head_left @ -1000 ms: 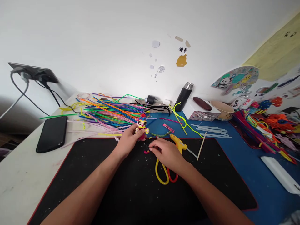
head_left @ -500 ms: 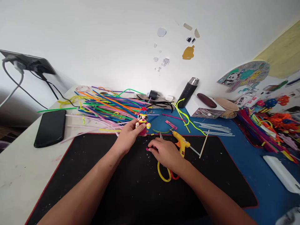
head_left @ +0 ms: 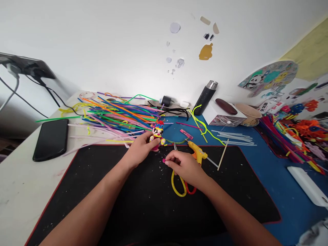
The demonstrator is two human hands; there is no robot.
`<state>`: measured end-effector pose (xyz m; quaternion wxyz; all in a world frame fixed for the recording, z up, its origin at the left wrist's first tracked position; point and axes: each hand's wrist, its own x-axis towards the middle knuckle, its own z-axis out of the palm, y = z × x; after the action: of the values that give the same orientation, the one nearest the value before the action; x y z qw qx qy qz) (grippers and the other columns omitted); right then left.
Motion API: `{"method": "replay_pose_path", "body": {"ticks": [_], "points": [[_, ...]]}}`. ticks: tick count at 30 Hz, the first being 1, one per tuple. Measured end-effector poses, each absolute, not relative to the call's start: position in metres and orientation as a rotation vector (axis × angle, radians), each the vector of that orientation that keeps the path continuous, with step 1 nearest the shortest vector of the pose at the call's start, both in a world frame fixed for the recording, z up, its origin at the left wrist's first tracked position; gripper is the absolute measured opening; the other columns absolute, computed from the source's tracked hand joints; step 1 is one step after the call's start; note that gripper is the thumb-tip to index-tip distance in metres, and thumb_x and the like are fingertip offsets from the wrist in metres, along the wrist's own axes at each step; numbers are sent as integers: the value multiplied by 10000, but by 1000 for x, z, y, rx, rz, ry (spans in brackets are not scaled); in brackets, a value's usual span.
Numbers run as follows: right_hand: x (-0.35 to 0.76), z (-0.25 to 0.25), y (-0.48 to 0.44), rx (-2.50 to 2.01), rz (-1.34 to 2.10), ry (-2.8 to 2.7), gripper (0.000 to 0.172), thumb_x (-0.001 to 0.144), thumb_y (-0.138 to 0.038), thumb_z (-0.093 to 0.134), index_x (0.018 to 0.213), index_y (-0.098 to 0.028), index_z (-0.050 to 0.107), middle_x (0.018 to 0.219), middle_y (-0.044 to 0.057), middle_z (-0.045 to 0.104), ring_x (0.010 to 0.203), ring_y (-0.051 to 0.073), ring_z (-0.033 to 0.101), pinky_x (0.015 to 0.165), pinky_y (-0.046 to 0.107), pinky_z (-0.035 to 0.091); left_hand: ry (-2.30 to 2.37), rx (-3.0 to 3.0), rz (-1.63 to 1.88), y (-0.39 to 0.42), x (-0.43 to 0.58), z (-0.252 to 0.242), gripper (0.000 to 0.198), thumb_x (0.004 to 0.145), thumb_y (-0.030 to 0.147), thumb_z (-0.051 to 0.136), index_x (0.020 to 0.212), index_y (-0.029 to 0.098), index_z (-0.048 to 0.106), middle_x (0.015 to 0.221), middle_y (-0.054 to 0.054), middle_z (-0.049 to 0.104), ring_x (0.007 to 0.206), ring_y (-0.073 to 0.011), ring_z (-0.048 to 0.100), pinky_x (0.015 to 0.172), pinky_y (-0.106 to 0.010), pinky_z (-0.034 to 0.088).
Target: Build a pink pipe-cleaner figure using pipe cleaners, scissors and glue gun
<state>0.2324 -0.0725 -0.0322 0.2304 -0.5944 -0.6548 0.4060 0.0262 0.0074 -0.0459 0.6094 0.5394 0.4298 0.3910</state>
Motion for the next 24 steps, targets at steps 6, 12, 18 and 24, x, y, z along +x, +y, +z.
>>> {"method": "replay_pose_path", "body": {"ticks": [6, 12, 18, 24], "points": [[253, -28, -86, -1571, 1409, -1452, 184, 949, -393, 715, 918, -214, 683, 774, -16, 711, 534, 122, 616, 532, 253, 449, 1122, 1682, 776, -1, 28, -49, 283, 849, 433, 762, 1041, 229, 798, 927, -56, 804, 864, -303, 705, 791, -358, 502], [257, -23, -89, -1572, 1395, -1421, 183, 931, -385, 714, 921, -205, 687, 746, -19, 691, 532, 113, 581, 535, 248, 436, 1194, 1811, 706, -11, 31, -55, 331, 879, 396, 714, 1171, 243, 684, 971, -79, 802, 822, -309, 742, 734, -361, 487], [253, -22, -87, -1608, 1356, -1485, 142, 941, -355, 691, 902, -220, 673, 726, -29, 655, 560, 127, 593, 560, 262, 458, 1307, 1997, 475, -13, 32, -50, 411, 935, 376, 665, 1301, 208, 580, 990, -83, 769, 904, -324, 755, 771, -380, 509], [251, -26, -87, -1576, 1325, -1492, 141, 942, -361, 691, 887, -232, 675, 722, -24, 662, 564, 141, 603, 564, 277, 483, 1355, 2076, 502, -7, 18, -41, 721, 896, 578, 737, 1477, 203, 536, 1053, -90, 754, 943, -332, 740, 786, -389, 510]]}}
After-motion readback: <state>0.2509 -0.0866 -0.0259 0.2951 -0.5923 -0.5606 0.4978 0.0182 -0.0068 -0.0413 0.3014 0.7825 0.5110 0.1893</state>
